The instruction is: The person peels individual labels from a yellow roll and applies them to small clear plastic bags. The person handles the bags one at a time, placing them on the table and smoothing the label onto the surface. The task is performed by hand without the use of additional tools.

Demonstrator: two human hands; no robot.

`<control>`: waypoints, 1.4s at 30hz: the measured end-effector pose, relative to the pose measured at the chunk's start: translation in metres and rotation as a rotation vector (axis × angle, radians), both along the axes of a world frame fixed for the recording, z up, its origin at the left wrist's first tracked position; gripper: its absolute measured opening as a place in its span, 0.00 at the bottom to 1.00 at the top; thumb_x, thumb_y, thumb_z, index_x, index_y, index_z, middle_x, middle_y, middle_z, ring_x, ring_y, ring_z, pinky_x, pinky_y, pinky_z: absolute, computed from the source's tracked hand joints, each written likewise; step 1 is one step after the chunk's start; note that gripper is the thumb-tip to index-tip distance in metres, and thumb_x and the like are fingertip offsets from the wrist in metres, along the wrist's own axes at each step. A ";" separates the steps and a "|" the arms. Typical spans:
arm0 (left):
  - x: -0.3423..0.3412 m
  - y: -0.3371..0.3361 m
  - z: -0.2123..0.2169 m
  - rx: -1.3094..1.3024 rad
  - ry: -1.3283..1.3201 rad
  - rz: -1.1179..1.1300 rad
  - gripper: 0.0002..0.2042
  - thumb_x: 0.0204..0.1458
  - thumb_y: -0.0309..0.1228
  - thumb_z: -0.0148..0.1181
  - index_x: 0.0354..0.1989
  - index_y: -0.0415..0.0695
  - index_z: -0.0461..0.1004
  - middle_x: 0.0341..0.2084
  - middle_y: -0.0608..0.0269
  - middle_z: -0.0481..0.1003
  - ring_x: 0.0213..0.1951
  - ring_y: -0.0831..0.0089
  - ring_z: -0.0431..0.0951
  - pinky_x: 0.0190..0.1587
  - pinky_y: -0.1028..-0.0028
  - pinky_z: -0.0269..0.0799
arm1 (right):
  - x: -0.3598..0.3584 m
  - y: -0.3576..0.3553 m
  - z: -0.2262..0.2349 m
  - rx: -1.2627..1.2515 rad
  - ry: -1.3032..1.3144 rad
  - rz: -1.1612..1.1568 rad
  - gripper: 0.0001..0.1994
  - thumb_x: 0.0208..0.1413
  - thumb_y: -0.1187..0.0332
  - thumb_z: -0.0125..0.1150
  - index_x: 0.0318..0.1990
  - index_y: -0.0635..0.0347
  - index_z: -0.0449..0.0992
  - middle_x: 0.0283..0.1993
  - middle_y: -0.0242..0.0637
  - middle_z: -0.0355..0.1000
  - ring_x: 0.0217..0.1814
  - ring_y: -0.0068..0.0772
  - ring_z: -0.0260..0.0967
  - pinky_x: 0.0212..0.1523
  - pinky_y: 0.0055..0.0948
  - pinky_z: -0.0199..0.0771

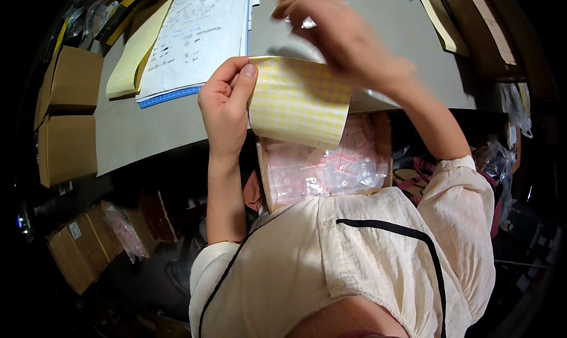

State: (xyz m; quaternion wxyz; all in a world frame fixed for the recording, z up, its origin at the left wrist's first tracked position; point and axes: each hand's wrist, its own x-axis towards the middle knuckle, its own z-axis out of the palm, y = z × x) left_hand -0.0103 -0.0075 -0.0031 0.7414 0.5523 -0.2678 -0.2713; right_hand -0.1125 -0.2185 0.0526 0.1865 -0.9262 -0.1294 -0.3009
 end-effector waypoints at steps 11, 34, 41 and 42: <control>-0.001 0.010 0.004 -0.235 0.133 -0.002 0.10 0.67 0.25 0.55 0.49 0.31 0.77 0.39 0.59 0.81 0.39 0.79 0.79 0.45 0.79 0.73 | -0.096 -0.022 0.019 0.223 0.717 -0.287 0.17 0.69 0.74 0.56 0.63 0.62 0.71 0.50 0.44 0.77 0.53 0.47 0.74 0.57 0.36 0.73; 0.002 0.013 -0.013 -0.422 0.124 0.167 0.12 0.70 0.27 0.52 0.54 0.32 0.74 0.49 0.56 0.79 0.50 0.72 0.79 0.57 0.73 0.74 | -0.116 -0.061 -0.009 0.239 0.449 -0.500 0.29 0.61 0.53 0.69 0.64 0.59 0.71 0.73 0.46 0.62 0.77 0.50 0.54 0.74 0.45 0.58; 0.011 0.020 -0.014 -0.473 0.169 0.104 0.13 0.71 0.28 0.48 0.56 0.32 0.72 0.52 0.54 0.79 0.55 0.68 0.79 0.61 0.69 0.72 | -0.151 -0.012 -0.018 0.146 0.450 -0.382 0.22 0.62 0.73 0.61 0.64 0.60 0.76 0.75 0.40 0.66 0.79 0.50 0.58 0.75 0.48 0.59; 0.011 0.020 -0.012 -0.478 0.190 0.096 0.14 0.71 0.28 0.48 0.56 0.32 0.72 0.52 0.54 0.78 0.55 0.67 0.78 0.61 0.68 0.72 | -0.154 -0.009 -0.015 0.182 0.492 -0.293 0.20 0.61 0.74 0.61 0.62 0.61 0.78 0.72 0.41 0.69 0.78 0.50 0.59 0.75 0.48 0.59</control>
